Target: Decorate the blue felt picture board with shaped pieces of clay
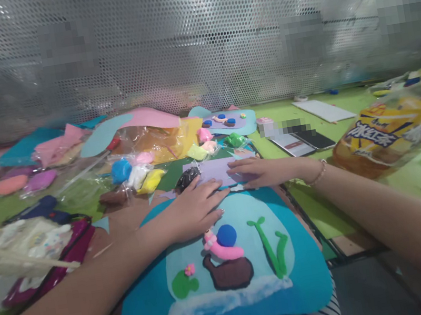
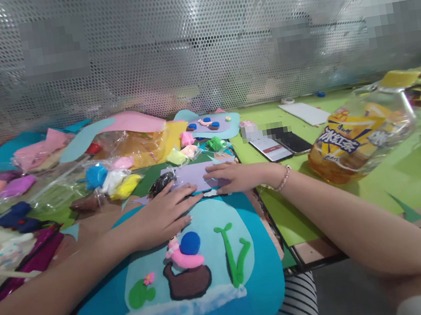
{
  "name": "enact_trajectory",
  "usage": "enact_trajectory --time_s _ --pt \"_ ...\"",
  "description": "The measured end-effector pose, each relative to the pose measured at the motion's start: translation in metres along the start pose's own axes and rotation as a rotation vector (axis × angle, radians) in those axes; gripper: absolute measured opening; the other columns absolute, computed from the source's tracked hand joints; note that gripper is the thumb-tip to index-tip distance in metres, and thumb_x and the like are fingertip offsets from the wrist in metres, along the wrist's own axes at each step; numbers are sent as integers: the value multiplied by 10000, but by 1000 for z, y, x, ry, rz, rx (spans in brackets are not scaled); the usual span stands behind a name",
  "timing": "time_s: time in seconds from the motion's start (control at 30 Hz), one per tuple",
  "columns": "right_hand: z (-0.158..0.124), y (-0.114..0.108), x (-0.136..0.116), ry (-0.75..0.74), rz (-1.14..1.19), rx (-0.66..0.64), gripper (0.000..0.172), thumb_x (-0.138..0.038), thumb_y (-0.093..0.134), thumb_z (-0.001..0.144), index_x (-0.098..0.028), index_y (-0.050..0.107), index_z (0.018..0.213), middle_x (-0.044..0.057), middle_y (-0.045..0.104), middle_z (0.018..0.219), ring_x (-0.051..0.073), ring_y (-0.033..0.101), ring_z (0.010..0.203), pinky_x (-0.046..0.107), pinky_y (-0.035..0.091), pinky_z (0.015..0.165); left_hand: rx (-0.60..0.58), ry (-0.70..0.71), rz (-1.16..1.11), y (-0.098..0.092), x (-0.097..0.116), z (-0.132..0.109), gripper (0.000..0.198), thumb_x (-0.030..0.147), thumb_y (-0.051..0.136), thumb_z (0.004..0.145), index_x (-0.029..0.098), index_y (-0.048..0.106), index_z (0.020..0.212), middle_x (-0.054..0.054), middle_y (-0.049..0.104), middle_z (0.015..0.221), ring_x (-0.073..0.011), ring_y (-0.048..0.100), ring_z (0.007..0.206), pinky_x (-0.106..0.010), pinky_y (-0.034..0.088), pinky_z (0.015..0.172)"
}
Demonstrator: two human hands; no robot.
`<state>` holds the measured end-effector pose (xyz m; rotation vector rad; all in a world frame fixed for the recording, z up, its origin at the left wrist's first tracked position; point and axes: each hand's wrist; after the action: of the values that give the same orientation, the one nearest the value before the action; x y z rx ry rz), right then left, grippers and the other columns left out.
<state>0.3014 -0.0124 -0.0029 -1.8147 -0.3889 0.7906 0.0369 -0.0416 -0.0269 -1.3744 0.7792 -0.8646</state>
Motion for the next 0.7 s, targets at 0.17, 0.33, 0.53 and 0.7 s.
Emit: enact_trajectory --time_s 0.17,0.33,0.53,0.7 --pt "0 2 2 -5 -9 15 621 -454 470 867 -212 359 1428 69 239 1525 263 224 1396 412 206 1144 -12 -3 6 -1 1 0 460 367 301 965 217 357 1396 -92 358 1467 -210 312 1353 -440 106 1132" --pt "0 2 4 -41 -14 29 609 -449 459 876 -225 351 1431 67 245 1523 251 229 1396 418 217 1139 -13 -7 12 0 0 1 460 370 298 964 214 365 1392 -98 367 1462 -212 316 1351 -450 121 1127" --pt "0 2 2 -16 -14 10 621 -460 454 874 -211 348 1433 75 227 1529 251 215 1401 422 205 1141 -1 5 19 0 -1 0 465 371 298 965 215 358 1398 -93 368 1461 -214 320 1347 -446 110 1130" --pt "0 2 1 -26 -19 22 609 -459 444 879 -227 343 1434 66 231 1528 248 214 1401 431 207 1137 -14 3 24 -1 0 0 469 383 295 964 221 352 1401 -89 360 1466 -214 315 1349 -439 119 1126"
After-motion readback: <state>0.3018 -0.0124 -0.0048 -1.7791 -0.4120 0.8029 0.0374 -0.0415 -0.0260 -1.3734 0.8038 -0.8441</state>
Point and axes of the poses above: each hand's wrist, its own z-axis towards the middle knuckle, its own y-axis out of the palm, x = y × z
